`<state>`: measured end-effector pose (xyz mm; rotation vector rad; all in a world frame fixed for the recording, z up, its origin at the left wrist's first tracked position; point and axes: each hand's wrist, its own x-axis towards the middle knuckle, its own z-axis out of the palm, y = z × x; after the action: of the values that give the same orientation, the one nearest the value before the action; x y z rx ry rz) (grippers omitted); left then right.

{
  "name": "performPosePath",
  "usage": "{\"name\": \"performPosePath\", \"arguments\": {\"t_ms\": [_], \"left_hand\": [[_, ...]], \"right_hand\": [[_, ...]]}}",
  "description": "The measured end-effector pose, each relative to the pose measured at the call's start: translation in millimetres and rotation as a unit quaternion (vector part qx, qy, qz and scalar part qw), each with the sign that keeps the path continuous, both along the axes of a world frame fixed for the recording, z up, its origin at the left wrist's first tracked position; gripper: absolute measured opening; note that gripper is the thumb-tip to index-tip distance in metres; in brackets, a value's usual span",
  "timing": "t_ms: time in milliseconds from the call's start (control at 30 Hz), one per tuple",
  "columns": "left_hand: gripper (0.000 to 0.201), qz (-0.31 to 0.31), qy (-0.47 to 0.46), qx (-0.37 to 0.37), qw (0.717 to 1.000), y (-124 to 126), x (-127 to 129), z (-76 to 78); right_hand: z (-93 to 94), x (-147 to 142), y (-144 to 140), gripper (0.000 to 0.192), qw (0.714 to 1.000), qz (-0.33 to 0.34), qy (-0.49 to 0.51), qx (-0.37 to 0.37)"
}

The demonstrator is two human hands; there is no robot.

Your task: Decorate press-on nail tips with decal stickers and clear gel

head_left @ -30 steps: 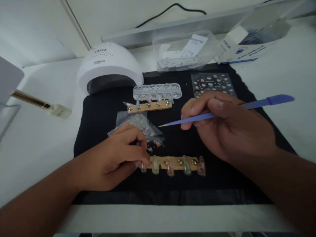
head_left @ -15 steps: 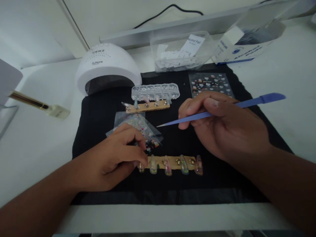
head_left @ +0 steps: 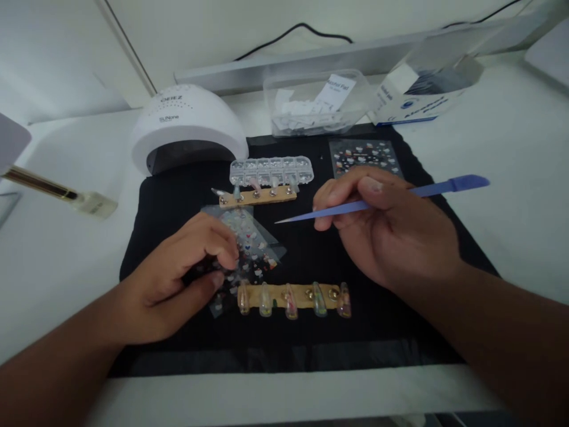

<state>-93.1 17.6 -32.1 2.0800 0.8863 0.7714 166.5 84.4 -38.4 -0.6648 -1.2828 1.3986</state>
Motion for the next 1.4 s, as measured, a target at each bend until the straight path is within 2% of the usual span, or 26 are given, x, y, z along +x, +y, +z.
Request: {"name": "performPosePath", "arguments": {"t_ms": [167, 467, 633, 733, 833, 967, 1167, 1400], "left_hand": [[0.033, -0.011, -0.008, 0.015, 1.0, 0.9, -0.3, -5.5], [0.034, 0.014, 0.021, 0.019, 1.0, 1.5, 1.7, -7.7], [0.048, -0.026, 0.094, -0.024, 0.995, -1.4, -0.3, 0.5], [0.06, -0.049, 0.15, -0.005, 0.988, -4.1, 3.3, 5.6], [0.064, -0.031, 0.205, 0.035, 0.978, -6.6, 9.3, 6.9], [0.063, -0.003, 0.236, 0.066, 0.969, -8.7, 14.4, 3.1], [0.052, -0.01, 0.223, 0.051, 0.973, -11.2, 14.8, -2.1], [0.039, 0.01, 0.243, 0.067, 0.968, -9.9, 16.8, -2.9]], "right_hand": [[3.1, -0.8, -2.3, 0.025, 1.0, -0.026, -0.014, -0.002], [2.3, -1.8, -1.6, 0.018, 0.998, -0.059, 0.011, 0.023], [2.4, -2.6, 0.9, 0.016, 0.997, -0.066, 0.012, 0.029], [2.0, -2.2, 1.9, 0.014, 0.997, -0.067, 0.01, 0.027], [1.5, -1.9, 2.6, 0.014, 0.997, -0.071, 0.008, 0.024], [0.7, -2.7, 2.8, 0.014, 0.997, -0.073, 0.007, 0.021], [-0.7, -3.6, 4.2, 0.012, 0.996, -0.082, 0.008, 0.028], [1.1, -2.4, 7.8, 0.012, 0.995, -0.089, 0.011, 0.034]]}}
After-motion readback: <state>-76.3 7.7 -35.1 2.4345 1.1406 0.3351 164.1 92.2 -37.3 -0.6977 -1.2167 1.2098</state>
